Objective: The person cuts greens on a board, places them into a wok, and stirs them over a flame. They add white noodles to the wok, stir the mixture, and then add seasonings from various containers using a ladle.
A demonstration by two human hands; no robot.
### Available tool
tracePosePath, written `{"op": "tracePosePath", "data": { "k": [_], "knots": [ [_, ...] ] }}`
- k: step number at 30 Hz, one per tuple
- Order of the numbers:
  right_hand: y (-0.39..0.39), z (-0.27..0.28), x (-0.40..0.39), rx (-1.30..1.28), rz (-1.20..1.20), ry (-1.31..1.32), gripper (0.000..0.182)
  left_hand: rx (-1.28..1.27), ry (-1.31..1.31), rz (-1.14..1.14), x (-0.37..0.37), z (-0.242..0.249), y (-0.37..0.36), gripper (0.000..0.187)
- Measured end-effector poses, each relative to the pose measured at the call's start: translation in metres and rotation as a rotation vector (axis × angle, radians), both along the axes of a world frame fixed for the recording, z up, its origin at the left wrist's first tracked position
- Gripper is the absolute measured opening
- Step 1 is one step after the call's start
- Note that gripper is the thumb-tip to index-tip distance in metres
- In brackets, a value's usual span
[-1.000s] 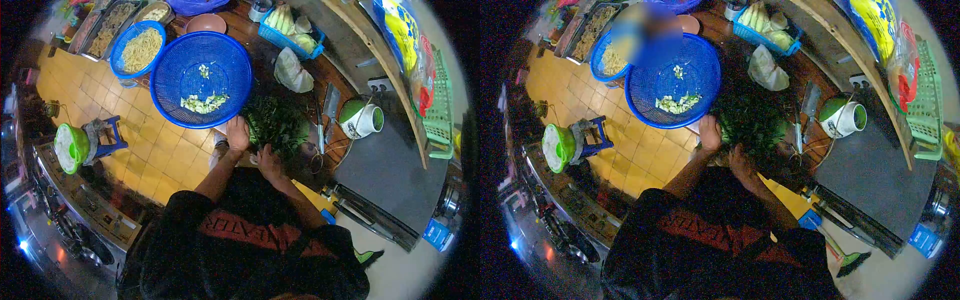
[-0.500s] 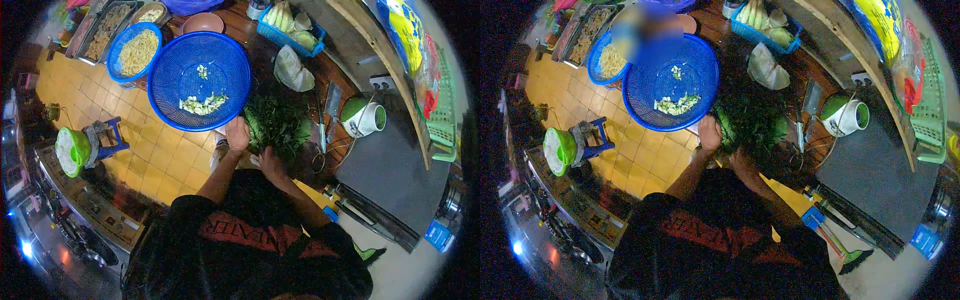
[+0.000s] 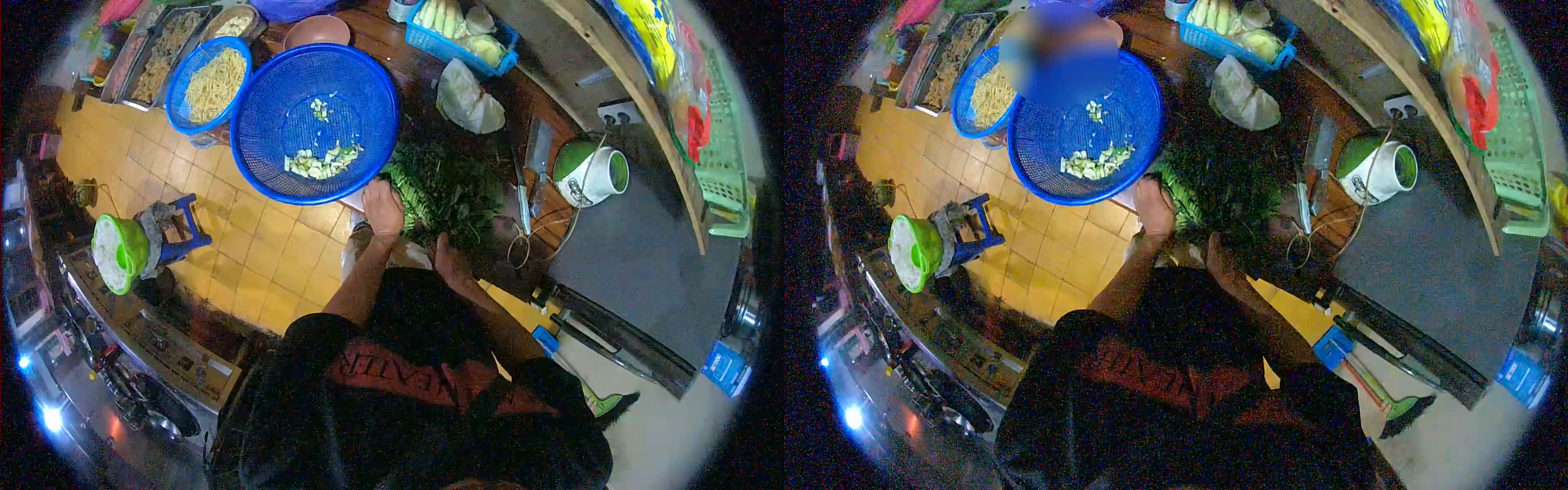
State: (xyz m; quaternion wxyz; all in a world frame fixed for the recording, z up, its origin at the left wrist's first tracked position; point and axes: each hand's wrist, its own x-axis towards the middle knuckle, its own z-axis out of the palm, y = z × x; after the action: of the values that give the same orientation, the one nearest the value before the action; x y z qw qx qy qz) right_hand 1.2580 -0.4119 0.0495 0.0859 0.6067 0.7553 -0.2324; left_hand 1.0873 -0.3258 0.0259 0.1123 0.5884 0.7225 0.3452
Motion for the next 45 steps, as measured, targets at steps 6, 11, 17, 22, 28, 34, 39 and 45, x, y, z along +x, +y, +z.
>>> {"op": "tracePosePath", "data": {
  "k": [6,11,17,22,28,34,39,45],
  "knots": [
    [0.017,0.025,-0.004,0.037,-0.134,0.13,0.035,0.006,-0.01,0.169,0.015,0.003,0.007,0.013],
    [0.03,0.052,0.013,0.004,-0.155,0.099,0.047,0.034,-0.018,0.399,0.036,0.003,0.016,0.016],
    [0.019,0.067,0.074,0.057,-0.341,0.314,0.048,-0.022,-0.075,0.367,0.052,0.012,0.017,0.014],
    [0.004,0.052,0.113,0.195,-0.408,0.067,0.049,-0.014,-0.304,0.513,0.077,-0.003,0.027,0.012],
    [0.002,0.018,0.149,0.422,-0.094,0.045,0.05,0.174,-0.381,0.518,0.087,-0.007,0.023,0.025],
    [0.032,0.046,0.103,0.542,0.003,0.127,0.063,0.306,-0.957,0.428,0.072,0.001,0.011,0.027],
    [0.056,0.055,0.052,0.499,0.092,0.235,0.081,0.078,-0.538,0.211,0.032,0.024,-0.034,0.036],
    [0.082,0.012,0.036,0.541,0.043,0.217,0.098,-0.175,-0.219,0.119,0.058,0.026,-0.022,0.047]
  ]
}}
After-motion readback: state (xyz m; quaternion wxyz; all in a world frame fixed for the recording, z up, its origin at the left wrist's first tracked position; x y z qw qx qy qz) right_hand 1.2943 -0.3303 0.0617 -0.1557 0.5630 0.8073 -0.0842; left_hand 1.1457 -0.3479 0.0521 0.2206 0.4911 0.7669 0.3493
